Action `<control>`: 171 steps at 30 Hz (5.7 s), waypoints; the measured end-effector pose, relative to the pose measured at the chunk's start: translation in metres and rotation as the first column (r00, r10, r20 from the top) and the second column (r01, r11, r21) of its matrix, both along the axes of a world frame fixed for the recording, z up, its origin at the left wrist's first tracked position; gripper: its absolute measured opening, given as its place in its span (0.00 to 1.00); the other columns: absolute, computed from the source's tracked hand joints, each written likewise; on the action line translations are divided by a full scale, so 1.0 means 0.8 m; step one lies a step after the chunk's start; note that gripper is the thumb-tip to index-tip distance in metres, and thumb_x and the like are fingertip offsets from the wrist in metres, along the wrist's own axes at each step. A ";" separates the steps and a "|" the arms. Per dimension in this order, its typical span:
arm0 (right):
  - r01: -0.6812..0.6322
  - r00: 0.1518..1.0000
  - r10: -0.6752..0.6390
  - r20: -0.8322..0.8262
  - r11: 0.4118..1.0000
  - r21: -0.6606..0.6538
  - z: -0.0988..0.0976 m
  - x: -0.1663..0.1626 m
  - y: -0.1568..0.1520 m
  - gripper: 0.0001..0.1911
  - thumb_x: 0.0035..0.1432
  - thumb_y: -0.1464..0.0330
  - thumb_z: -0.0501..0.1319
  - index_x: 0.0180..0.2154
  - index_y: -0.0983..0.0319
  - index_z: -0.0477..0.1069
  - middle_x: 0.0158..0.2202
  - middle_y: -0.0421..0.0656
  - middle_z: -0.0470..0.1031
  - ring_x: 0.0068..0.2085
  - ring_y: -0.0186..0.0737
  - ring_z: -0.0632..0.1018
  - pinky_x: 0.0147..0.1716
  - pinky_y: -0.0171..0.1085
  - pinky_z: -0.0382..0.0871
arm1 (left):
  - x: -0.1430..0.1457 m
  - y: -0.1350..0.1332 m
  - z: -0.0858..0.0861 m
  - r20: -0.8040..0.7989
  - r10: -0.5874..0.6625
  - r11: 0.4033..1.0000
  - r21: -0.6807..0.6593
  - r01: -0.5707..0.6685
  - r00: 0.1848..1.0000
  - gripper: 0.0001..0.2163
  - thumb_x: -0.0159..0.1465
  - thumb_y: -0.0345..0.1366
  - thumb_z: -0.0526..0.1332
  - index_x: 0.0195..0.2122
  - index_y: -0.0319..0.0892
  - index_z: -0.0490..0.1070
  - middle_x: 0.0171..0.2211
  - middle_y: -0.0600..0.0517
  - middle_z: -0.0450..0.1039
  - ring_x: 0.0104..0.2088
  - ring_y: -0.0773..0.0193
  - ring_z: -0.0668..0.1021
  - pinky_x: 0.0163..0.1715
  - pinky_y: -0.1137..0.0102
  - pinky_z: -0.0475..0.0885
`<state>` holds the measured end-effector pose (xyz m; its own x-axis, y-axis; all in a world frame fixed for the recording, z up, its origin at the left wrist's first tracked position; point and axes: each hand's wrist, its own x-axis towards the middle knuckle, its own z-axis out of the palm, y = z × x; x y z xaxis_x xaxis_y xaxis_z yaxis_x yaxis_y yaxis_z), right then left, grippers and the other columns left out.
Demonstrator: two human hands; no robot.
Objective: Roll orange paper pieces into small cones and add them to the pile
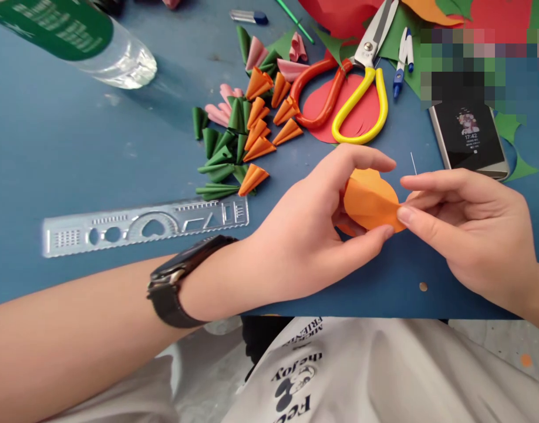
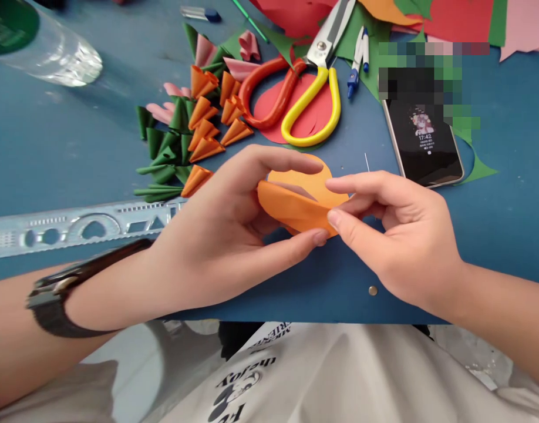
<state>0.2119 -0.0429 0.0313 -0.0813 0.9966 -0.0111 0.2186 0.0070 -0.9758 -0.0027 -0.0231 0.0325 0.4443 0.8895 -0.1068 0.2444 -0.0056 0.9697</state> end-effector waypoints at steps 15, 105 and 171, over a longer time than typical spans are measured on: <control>-0.283 0.872 0.069 0.485 0.879 0.383 -0.009 0.016 0.015 0.07 0.72 0.70 0.68 0.41 0.51 0.75 0.40 0.39 0.87 0.40 0.43 0.86 0.43 0.44 0.82 | -0.009 0.016 0.003 -0.146 0.019 0.999 -0.037 -0.024 0.989 0.28 0.63 0.38 0.73 0.62 0.45 0.64 0.27 0.59 0.79 0.25 0.63 0.81 0.27 0.68 0.76; -0.845 0.443 0.230 0.866 0.429 0.319 -0.011 0.023 0.041 0.16 0.68 0.79 0.59 0.28 0.59 0.72 0.29 0.43 0.71 0.32 0.44 0.67 0.34 0.44 0.69 | -0.003 0.022 0.002 -0.737 -0.094 0.897 0.230 0.379 0.669 0.25 0.74 0.40 0.62 0.71 0.42 0.76 0.36 0.49 0.85 0.31 0.56 0.81 0.34 0.65 0.68; -0.346 0.884 0.151 0.442 0.846 0.405 -0.019 0.034 0.036 0.08 0.68 0.74 0.71 0.40 0.53 0.81 0.36 0.38 0.86 0.34 0.41 0.83 0.34 0.43 0.77 | -0.026 0.034 -0.007 -0.482 -0.152 0.805 0.446 0.392 0.863 0.06 0.73 0.29 0.60 0.46 0.42 0.76 0.43 0.48 0.82 0.38 0.62 0.82 0.37 0.69 0.74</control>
<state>0.2389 -0.0141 0.0161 -0.4137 0.8367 0.3588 0.4962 0.5377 -0.6817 -0.0236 0.0040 0.0270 0.6973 0.7095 0.1019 0.5192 -0.5980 0.6106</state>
